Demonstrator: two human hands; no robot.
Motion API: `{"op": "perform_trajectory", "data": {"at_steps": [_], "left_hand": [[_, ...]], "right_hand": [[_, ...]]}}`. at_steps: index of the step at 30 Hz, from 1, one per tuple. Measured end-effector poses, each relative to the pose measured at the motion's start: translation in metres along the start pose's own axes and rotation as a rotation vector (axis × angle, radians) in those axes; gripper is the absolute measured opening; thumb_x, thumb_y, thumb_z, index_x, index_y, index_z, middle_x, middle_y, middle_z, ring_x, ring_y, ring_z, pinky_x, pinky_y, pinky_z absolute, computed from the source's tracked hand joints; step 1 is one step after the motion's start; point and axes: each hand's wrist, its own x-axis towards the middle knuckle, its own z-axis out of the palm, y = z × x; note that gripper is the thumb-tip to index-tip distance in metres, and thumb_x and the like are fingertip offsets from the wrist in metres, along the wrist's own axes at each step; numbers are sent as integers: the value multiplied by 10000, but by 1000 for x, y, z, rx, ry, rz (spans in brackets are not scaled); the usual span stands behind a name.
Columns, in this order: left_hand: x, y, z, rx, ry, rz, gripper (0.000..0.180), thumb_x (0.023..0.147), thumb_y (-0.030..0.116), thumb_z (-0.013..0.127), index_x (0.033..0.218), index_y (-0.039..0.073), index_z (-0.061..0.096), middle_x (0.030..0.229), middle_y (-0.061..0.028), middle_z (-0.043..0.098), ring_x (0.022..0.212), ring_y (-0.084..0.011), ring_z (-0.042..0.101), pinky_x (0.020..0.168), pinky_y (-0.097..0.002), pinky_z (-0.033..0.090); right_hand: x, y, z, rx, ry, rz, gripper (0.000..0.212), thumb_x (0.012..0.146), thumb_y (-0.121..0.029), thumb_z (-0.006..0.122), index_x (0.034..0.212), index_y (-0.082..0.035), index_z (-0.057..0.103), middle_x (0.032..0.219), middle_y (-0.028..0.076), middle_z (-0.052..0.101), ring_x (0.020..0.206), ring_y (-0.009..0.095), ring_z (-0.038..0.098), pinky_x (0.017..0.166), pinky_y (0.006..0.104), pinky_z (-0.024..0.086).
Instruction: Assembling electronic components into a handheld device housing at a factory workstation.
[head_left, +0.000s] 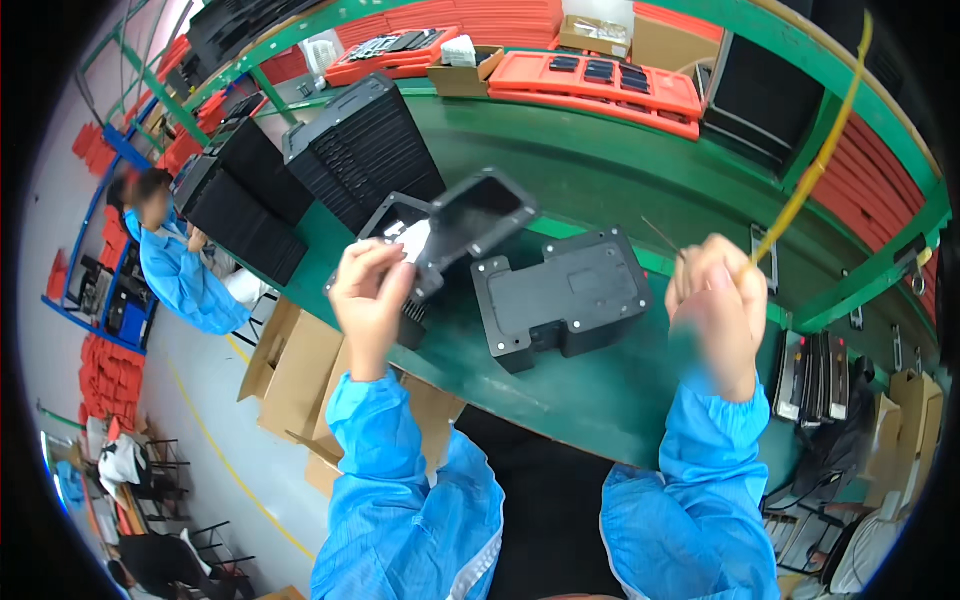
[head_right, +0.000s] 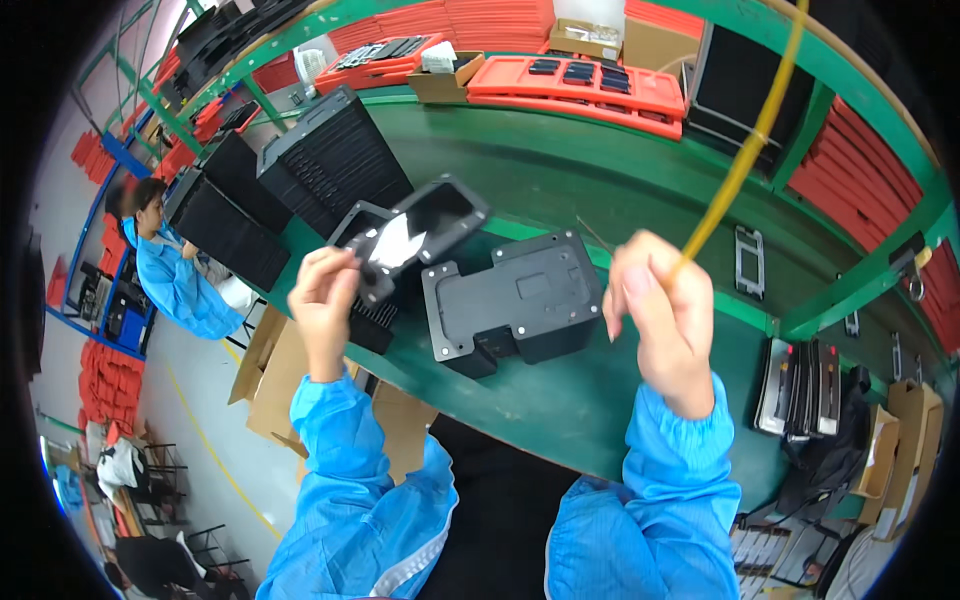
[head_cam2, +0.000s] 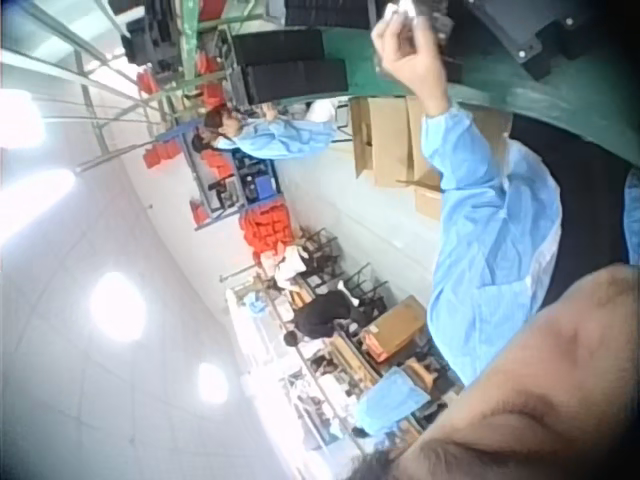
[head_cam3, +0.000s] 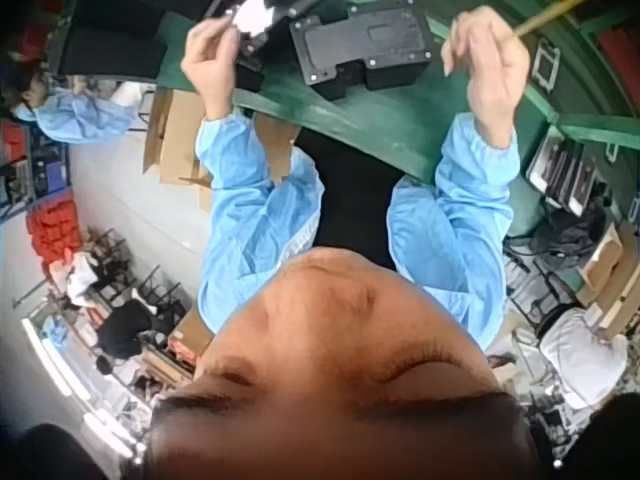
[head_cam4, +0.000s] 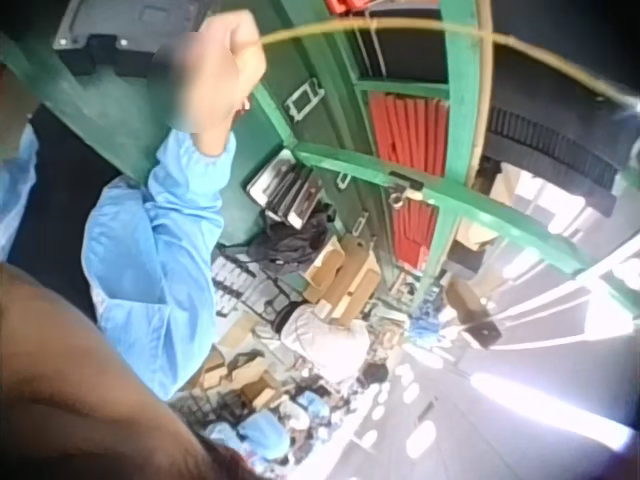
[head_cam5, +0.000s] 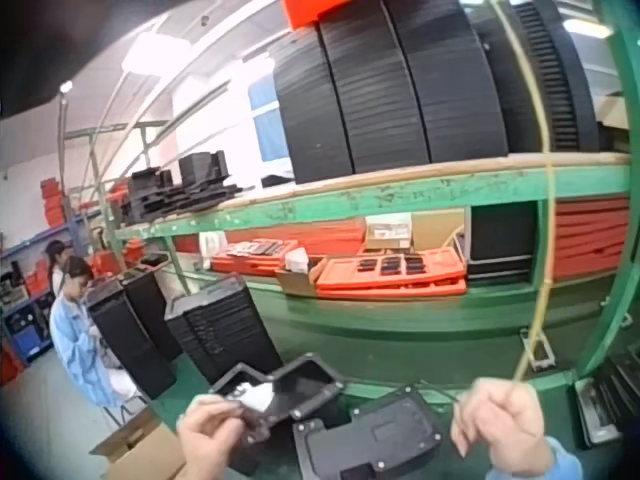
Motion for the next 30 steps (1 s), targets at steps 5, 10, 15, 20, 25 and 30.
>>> {"op": "perform_trajectory", "data": {"at_steps": [5, 10, 15, 20, 25, 30], "left_hand": [[20, 18, 34, 628, -167, 305, 514, 785, 98, 797, 1273, -6, 676, 1348, -186, 593, 1025, -315, 646, 887, -386, 547], [50, 16, 26, 773, -303, 372, 598, 751, 216, 859, 1280, 9, 672, 1407, -186, 570, 1076, -339, 602, 921, -418, 526], [57, 28, 19, 1247, -574, 345, 765, 657, 390, 908, 1309, 78, 658, 1419, -174, 525, 1170, -333, 531, 944, -412, 482], [72, 30, 2, 1115, -673, 436, 851, 599, 443, 929, 1327, 123, 628, 1266, -160, 512, 1125, -324, 507, 897, -396, 451], [67, 32, 2, 1164, -597, 422, 877, 577, 438, 941, 1323, 119, 610, 1104, -132, 485, 1041, -325, 491, 876, -411, 431], [60, 44, -9, 1205, -539, 331, 866, 584, 417, 939, 1320, 105, 608, 1102, -138, 482, 989, -333, 473, 870, -418, 427]], "right_hand": [[15, 24, 8, 31, -161, 168, 392, 1084, -313, 510, 783, -61, 503, 686, -4, 443, 554, 95, 463, 502, 240, 370], [13, 27, -1, 34, -132, 136, 384, 1087, -299, 516, 792, -54, 514, 694, -13, 434, 581, 73, 448, 506, 244, 388], [16, 23, -19, 8, -100, 134, 379, 1089, -292, 514, 797, -50, 520, 707, -11, 459, 596, 70, 476, 529, 238, 395], [20, 19, -24, -86, -141, 150, 348, 1083, -274, 531, 820, -46, 544, 730, -5, 507, 604, 61, 487, 548, 231, 399], [21, 24, -29, -121, -212, 189, 316, 1075, -254, 549, 839, -44, 562, 750, -2, 543, 610, 57, 494, 552, 225, 392], [21, 21, -34, -183, -202, 176, 300, 1061, -238, 583, 836, -40, 572, 740, -22, 532, 631, 48, 461, 564, 230, 362]]}}
